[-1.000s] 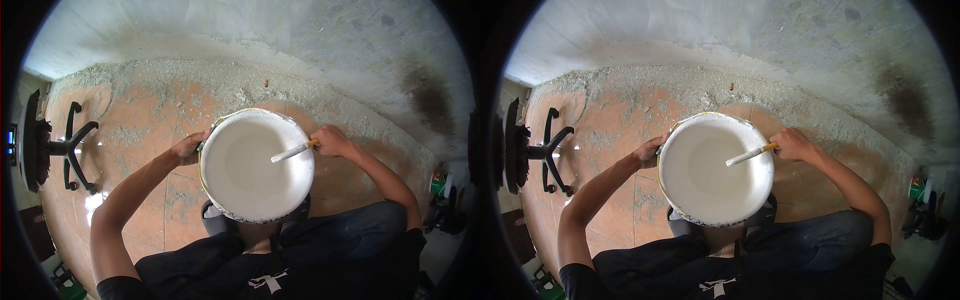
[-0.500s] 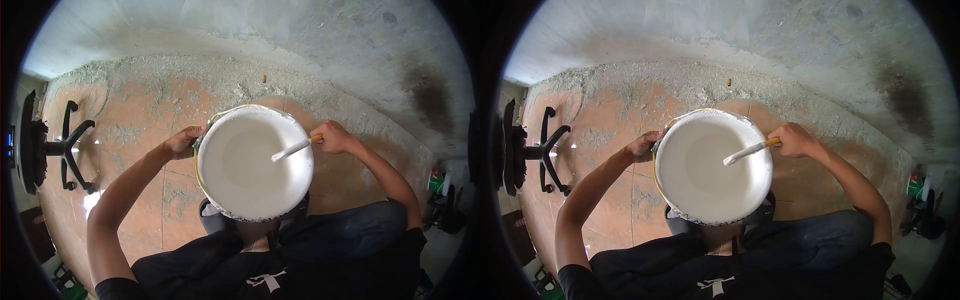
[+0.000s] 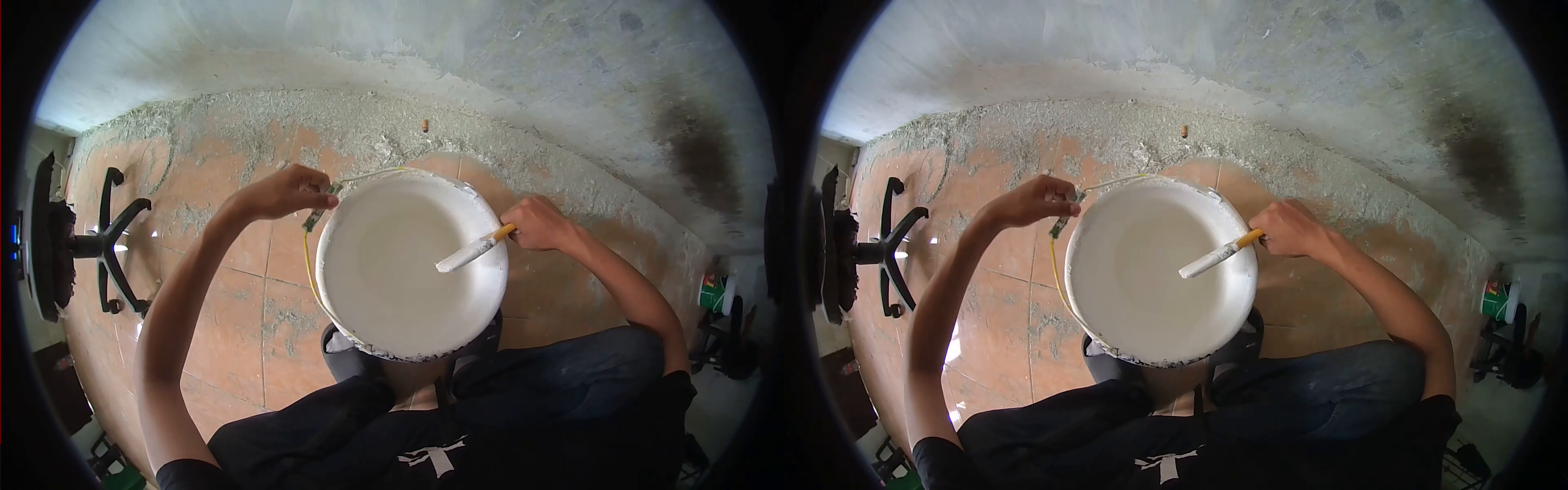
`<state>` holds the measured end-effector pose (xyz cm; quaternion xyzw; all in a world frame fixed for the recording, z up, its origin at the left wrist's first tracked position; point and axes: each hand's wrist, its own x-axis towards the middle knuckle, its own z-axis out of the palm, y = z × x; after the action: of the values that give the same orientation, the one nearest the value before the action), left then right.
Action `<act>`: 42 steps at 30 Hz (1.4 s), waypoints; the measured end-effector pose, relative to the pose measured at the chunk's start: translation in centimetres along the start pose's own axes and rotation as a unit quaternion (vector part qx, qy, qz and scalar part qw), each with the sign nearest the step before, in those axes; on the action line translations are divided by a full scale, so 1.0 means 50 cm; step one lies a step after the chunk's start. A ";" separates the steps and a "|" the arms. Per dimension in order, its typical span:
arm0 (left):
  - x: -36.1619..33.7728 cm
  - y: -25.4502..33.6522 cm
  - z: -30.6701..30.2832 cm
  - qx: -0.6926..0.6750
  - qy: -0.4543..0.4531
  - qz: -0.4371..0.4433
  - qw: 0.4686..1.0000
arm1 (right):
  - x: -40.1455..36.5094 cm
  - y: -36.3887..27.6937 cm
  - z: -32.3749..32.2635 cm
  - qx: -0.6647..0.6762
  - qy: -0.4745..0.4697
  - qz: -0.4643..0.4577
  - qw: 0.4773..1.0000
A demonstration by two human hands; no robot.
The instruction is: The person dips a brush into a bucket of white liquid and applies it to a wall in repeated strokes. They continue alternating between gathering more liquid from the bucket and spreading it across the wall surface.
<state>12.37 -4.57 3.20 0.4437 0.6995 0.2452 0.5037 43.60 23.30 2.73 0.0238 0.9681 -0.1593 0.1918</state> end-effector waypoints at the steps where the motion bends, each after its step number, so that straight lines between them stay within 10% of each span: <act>1: 0.001 0.017 -0.005 0.064 0.025 -0.001 0.998 | 0.000 0.001 0.000 -0.001 -0.001 0.000 1.000; 17: 0.019 0.019 0.000 0.134 -0.019 -0.078 0.988 | -0.009 -0.002 -0.005 0.038 0.012 -0.012 0.999; 24: 0.121 0.070 0.057 0.216 0.148 0.235 0.936 | -0.005 0.008 0.009 0.015 0.014 -0.024 0.999; 42: 0.176 0.143 0.123 0.353 0.208 0.329 0.851 | -0.010 -0.002 0.006 0.050 -0.003 0.007 0.999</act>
<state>19.83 5.89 2.26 0.7343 0.6408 0.2193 0.0452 44.18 23.10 2.68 0.0398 0.9581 -0.2060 0.1948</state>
